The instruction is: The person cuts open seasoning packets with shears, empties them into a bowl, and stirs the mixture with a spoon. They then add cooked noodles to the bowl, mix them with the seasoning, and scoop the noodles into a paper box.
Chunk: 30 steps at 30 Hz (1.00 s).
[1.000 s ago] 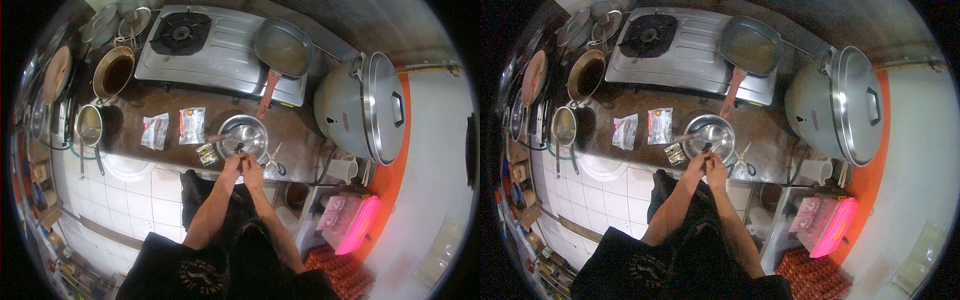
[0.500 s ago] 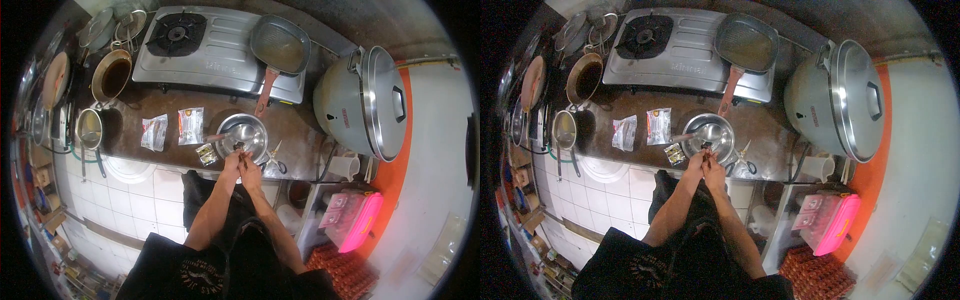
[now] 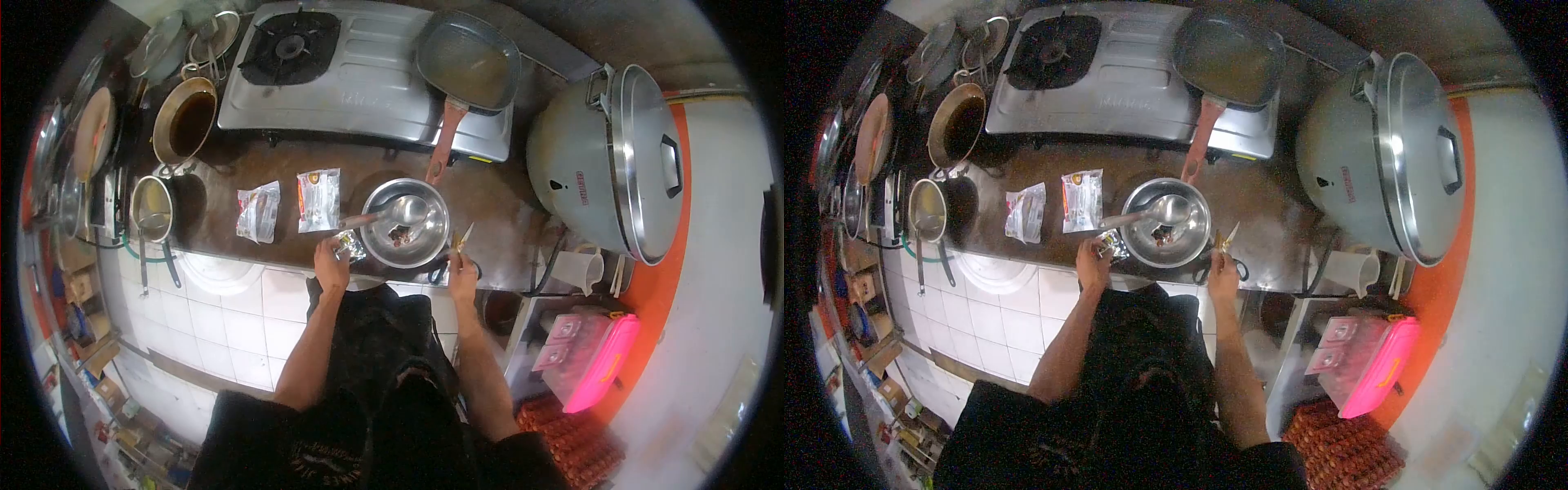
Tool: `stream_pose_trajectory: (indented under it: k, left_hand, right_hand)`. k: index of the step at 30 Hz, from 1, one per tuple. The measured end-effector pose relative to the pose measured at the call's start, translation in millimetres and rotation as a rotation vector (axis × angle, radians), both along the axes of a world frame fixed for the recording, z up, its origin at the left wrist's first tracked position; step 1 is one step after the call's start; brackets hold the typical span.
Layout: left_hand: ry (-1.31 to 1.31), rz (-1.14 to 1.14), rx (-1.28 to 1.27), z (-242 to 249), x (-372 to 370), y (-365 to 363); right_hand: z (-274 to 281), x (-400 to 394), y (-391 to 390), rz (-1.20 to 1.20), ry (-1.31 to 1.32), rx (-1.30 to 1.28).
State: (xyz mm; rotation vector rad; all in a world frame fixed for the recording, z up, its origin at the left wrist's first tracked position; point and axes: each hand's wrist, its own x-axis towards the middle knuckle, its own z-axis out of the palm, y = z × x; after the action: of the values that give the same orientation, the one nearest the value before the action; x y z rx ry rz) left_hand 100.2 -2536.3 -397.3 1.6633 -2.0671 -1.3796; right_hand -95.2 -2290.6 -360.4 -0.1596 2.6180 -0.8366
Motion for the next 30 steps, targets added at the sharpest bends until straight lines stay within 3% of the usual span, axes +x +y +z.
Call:
stream_pose_trajectory:
  k: [2, 5, 6, 8, 11, 19, 22, 23, 25, 27, 30]
  left_hand:
    - [-0.184, -0.285, -0.424, 8, -12, -1]
    - [-0.347, -0.397, -0.423, 18, -23, -5]
    - [-0.371, -0.398, -0.404, 14, -24, -8]
    - [-0.363, -0.414, -0.369, 5, -19, -12]
    - [-0.310, -0.377, -0.353, 7, -13, -17]
    - [-0.037, -0.044, -0.480, 20, -2, -44]
    - [-0.080, -0.077, -0.763, 20, -8, -80]
    - [-0.080, -0.073, -0.761, 17, -9, -89]
    - [-0.224, -0.276, -0.749, 11, -10, -99]
    - [-0.279, -0.280, -0.627, 1, -10, -105]
    - [-0.241, -0.172, -0.445, -16, -7, -118]
  right_hand:
    - [21, -10, -11, 0.100, -0.209, 0.099]
    - [-22, -7, 16, 0.102, -0.053, 0.155]
    - [-17, -3, 13, 0.106, -0.054, 0.150]
    - [0, 11, 3, -0.021, -0.094, 0.431]
    - [-19, 21, 12, 0.050, -0.088, 0.474]
    - [-15, 26, 24, 0.118, 0.075, 0.294]
    - [-13, 27, 28, 0.087, 0.064, 0.187]
    - [-14, 26, 30, 0.079, 0.078, 0.137]
    - [-12, 29, 32, 0.071, 0.091, 0.097]
    - [-6, 33, 29, -0.001, 0.215, -0.009]
    - [62, 53, -13, 0.028, 0.155, -0.116]
